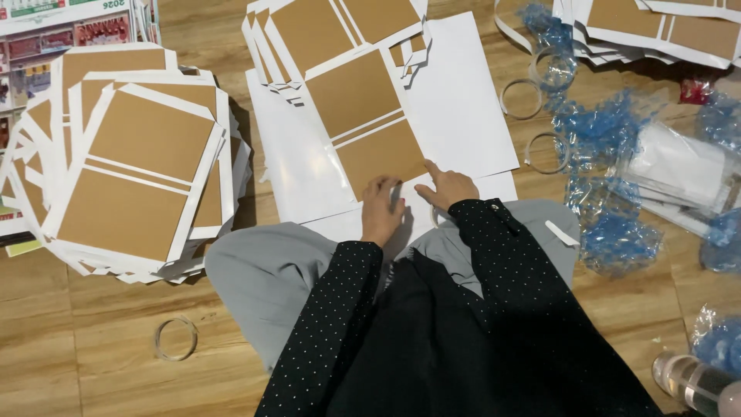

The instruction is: Applying double-sided tape to cardboard folders and stacking them

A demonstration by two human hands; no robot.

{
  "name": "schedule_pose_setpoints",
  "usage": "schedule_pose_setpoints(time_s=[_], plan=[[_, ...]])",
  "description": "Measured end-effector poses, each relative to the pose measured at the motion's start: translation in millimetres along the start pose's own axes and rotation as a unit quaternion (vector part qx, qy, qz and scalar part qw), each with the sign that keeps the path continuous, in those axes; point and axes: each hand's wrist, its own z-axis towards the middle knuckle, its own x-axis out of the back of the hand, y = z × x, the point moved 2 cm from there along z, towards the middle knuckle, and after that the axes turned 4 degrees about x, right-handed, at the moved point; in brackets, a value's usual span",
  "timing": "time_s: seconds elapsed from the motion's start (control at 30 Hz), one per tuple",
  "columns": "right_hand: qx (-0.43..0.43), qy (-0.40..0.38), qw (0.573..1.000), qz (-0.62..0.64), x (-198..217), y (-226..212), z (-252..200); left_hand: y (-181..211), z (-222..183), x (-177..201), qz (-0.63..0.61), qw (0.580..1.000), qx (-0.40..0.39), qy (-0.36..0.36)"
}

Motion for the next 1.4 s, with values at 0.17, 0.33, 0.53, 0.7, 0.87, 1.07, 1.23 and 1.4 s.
schedule_pose_setpoints(time_s=[0.17, 0.33, 0.53, 0.7, 0.87, 1.07, 1.23, 1.4], plan=[[-0.012, -0.009, 1.000, -0.001, 8.3, -3.2, -7.7, -77.6, 41.4, 7.8, -0.075, 0.977, 0.132, 0.147], [-0.019, -0.012, 1.000, -0.004, -1.6, 10.9, 6.0, -130.9, 81.8, 34.6, -0.203, 0.933, 0.248, 0.164], [-0.021, -0.024, 0.999, 0.013, 4.0, 10.3, 8.7, -114.2, 98.6, 58.7, -0.373, 0.869, 0.298, 0.127], [-0.018, -0.035, 0.998, 0.046, 5.9, 13.3, 14.4, -130.0, 120.9, 62.4, -0.385, 0.860, 0.316, 0.111], [-0.017, -0.034, 0.997, 0.073, 14.2, 10.2, 13.0, -125.0, 130.2, 71.1, -0.354, 0.882, 0.292, 0.109], [-0.003, -0.025, 0.996, 0.089, 14.1, 9.2, 10.6, -52.5, 105.3, 73.1, -0.426, 0.850, 0.286, 0.122], [0.011, -0.002, 0.994, 0.110, 7.2, 8.9, 3.0, -39.8, 90.2, 81.6, -0.387, 0.890, 0.206, 0.127], [-0.017, 0.101, 0.978, 0.180, -5.9, 18.6, 4.0, -30.8, 85.3, 144.8, -0.331, 0.922, 0.037, 0.197]])
